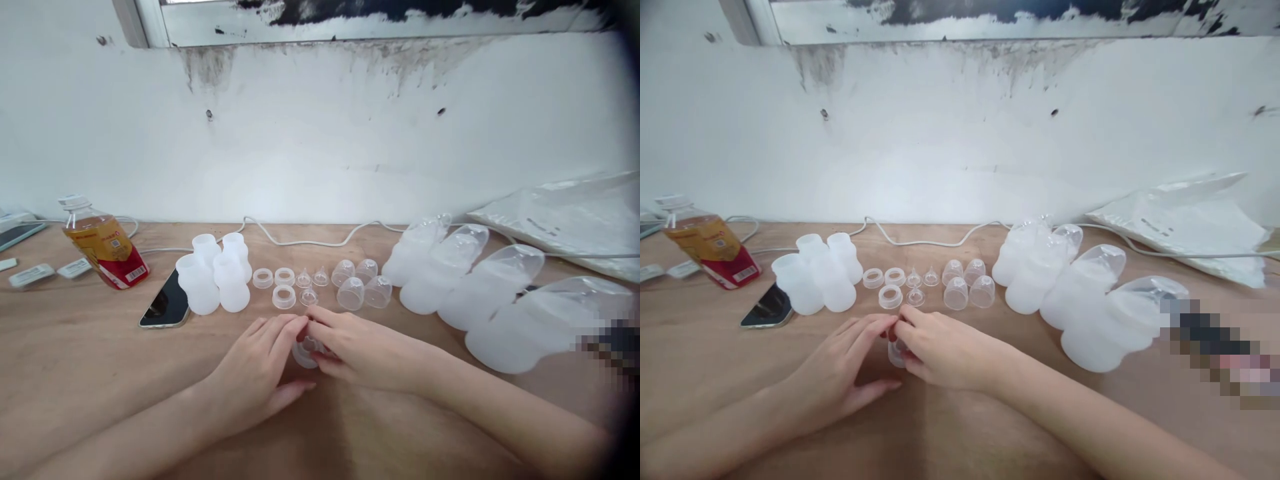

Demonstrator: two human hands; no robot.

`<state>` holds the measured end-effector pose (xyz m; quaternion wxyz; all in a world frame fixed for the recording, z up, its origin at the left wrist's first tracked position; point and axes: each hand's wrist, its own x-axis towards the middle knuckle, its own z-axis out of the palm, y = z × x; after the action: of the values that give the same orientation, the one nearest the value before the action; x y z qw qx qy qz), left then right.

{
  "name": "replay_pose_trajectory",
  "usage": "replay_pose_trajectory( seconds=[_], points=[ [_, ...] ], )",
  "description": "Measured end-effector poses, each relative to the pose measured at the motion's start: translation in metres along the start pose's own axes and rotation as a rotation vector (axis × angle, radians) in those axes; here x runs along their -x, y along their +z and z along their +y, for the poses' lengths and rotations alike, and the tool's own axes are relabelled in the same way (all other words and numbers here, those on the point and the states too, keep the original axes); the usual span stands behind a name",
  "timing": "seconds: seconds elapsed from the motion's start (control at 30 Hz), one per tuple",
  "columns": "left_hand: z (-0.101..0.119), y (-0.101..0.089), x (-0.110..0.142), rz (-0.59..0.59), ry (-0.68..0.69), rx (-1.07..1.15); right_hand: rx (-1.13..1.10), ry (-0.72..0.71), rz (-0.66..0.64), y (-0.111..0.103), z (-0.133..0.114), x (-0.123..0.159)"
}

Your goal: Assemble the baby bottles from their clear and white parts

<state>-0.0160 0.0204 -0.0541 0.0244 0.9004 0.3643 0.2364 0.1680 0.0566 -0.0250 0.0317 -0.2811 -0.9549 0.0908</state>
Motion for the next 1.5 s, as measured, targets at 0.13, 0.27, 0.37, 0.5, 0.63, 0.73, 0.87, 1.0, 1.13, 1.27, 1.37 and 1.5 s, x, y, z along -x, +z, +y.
replay_pose_trajectory(
  seconds=[0.13, 0.27, 0.37, 0.5, 0.63, 0.73, 0.87, 1.0, 1.13, 1.27, 1.37, 1.5],
  points=[
    [-0.002, 0.01, 0.003, -0.035, -0.2, 0.202, -0.022, -0.048, 0.047, 0.008, -0.002, -0.003],
    [0.002, -0.002, -0.003, -0.095, -0.267, 0.246, -0.195, -0.048, 0.156, 0.016, -0.005, -0.005],
    [0.005, -0.021, -0.007, -0.184, -0.236, 0.233, -0.454, -0.012, 0.193, 0.011, -0.007, -0.005],
    [0.0, -0.038, -0.006, -0.249, -0.177, 0.092, -0.705, 0.054, 0.237, -0.016, 0.004, 0.0],
    [-0.011, -0.032, -0.006, -0.193, -0.063, -0.237, -0.297, 0.142, 0.523, -0.037, 0.027, 0.007],
    [-0.02, -0.024, -0.009, -0.016, -0.034, -0.605, 0.05, 0.198, 0.488, -0.034, 0.035, 0.006],
    [-0.027, -0.023, -0.016, 0.034, -0.041, -0.764, 0.384, 0.267, 0.311, -0.018, 0.034, -0.003],
    [-0.029, -0.026, -0.024, -0.041, -0.048, -0.772, 0.526, 0.267, 0.242, -0.006, 0.04, -0.012],
    [-0.028, -0.024, -0.03, -0.088, -0.072, -0.791, 0.551, 0.286, 0.19, -0.001, 0.044, -0.017],
    [-0.025, -0.019, -0.033, -0.136, -0.148, -0.785, 0.551, 0.301, 0.167, 0.003, 0.043, -0.018],
    [-0.024, -0.017, -0.034, -0.152, -0.16, -0.78, 0.551, 0.307, 0.157, 0.006, 0.044, -0.018],
    [-0.027, -0.015, -0.034, -0.136, -0.183, -0.778, 0.549, 0.307, 0.142, 0.009, 0.046, -0.018]
  ],
)
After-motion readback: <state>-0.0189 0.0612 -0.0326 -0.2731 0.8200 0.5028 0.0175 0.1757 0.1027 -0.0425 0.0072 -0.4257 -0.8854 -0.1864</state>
